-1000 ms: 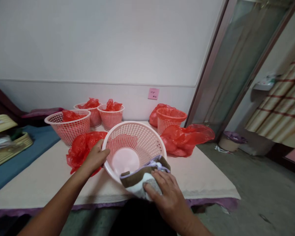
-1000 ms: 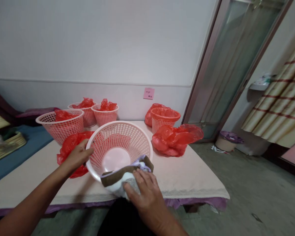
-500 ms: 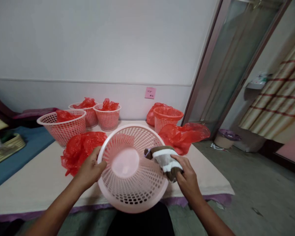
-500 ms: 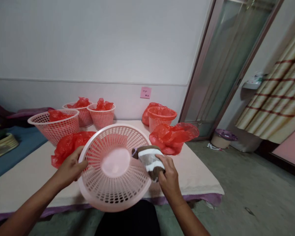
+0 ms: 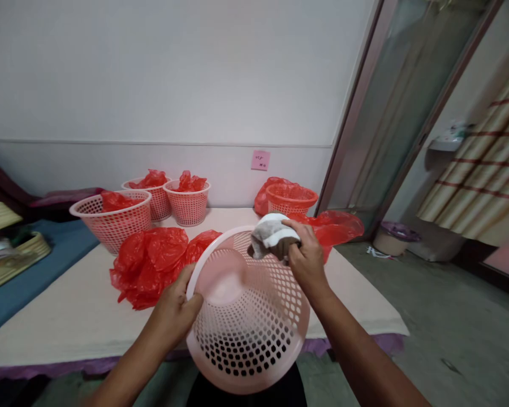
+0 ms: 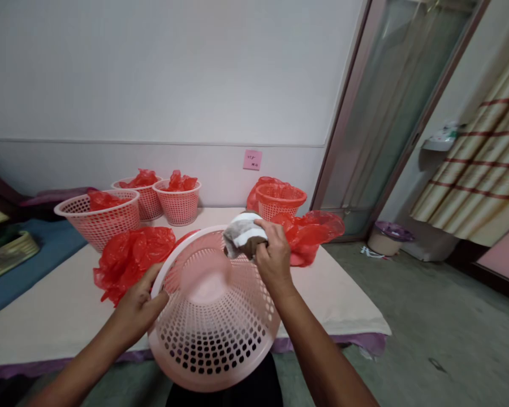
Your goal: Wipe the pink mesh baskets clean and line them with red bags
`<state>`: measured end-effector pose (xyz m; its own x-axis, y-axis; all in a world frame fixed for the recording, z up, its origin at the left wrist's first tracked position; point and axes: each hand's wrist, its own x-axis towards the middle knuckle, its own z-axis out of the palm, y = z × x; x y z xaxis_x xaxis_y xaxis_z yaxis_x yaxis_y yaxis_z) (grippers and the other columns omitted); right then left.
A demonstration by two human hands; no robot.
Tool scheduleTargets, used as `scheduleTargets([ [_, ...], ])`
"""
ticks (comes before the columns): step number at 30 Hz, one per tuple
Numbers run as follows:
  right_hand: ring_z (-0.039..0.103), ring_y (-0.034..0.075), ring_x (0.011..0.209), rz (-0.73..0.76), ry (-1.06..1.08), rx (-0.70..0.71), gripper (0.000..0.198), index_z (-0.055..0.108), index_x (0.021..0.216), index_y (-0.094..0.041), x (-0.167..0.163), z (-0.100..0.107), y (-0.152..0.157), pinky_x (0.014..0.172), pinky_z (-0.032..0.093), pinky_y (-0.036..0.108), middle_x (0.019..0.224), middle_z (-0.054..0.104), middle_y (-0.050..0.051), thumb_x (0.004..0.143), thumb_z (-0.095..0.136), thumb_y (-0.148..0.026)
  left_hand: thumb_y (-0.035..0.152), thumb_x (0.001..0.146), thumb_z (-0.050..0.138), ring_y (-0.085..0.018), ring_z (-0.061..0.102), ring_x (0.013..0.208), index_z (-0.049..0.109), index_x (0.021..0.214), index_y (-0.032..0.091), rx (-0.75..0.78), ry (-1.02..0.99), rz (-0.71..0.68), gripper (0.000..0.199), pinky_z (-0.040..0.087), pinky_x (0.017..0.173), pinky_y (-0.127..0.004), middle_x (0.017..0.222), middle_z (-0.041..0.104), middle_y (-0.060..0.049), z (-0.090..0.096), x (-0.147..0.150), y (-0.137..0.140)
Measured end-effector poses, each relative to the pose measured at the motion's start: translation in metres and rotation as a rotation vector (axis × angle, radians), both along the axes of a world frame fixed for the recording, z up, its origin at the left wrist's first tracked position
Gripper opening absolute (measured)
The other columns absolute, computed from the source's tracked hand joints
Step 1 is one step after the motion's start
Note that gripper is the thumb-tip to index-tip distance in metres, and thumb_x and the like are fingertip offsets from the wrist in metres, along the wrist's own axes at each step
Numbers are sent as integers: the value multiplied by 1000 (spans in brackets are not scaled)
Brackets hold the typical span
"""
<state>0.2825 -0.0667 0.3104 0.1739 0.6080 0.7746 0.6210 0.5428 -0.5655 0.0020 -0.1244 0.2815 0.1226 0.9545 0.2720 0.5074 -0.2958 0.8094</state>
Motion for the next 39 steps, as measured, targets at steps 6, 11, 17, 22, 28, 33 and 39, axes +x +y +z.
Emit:
scheduleTargets([
  [6, 58, 20, 99, 363, 165, -253, 44, 66, 109, -21, -44, -20, -30, 89, 44, 33, 104, 66, 3, 73, 43, -11, 30, 84, 50, -20, 63, 87, 53, 124, 20, 2, -144, 111, 41, 47, 80, -30, 106, 67, -3, -9, -6, -2],
  [11, 64, 19, 77, 800, 734, -854, 26, 69, 99, -19, -73, -85, -52, 77, 49, 33, 87, 72, 2, 80, 52, -24, 42, 89, 50, -23, 61, 106, 57, 124, 20, -20, -244, 133, 42, 46, 90, -32, 116, 67, -5, -23, -3, -15],
  [17, 69, 23, 79, 939, 1104, -1111, 31, 70, 92, -16, -79, -132, -62, 79, 51, 37, 76, 73, 6, 80, 57, -42, 47, 85, 55, -23, 63, 101, 61, 120, 19, -63, -306, 227, 45, 48, 88, -32, 113, 69, -6, -36, 9, -25],
  [22, 69, 27, 85, 911, 1210, -1130, 41, 71, 87, -16, -75, -139, -59, 80, 52, 42, 74, 72, 9, 82, 47, -49, 43, 86, 54, -23, 60, 111, 62, 119, 22, -41, -266, 212, 40, 43, 97, -32, 120, 66, -5, -43, 17, -27],
  [28, 64, 25, 104, 905, 1051, -854, 36, 65, 109, -21, -88, -132, -66, 95, 47, 42, 105, 71, 6, 86, 52, -45, 43, 85, 55, -24, 59, 113, 59, 122, 24, -115, -287, 247, 42, 42, 99, -35, 122, 66, -4, -50, 25, -31],
  [33, 54, 24, 120, 904, 639, -646, 51, 50, 130, -24, -114, -127, -66, 105, 39, 39, 129, 60, 5, 83, 64, -38, 40, 86, 55, -23, 56, 117, 57, 125, 26, -65, -256, 183, 42, 40, 103, -35, 127, 62, -4, -59, 37, -38],
  [39, 55, 21, 112, 720, 264, -536, 43, 54, 125, -26, -125, -135, -68, 99, 42, 35, 120, 60, 4, 82, 56, -17, 39, 84, 55, -24, 62, 108, 61, 120, 23, -34, -260, 237, 40, 47, 95, -34, 119, 66, -5, -63, 33, -44],
])
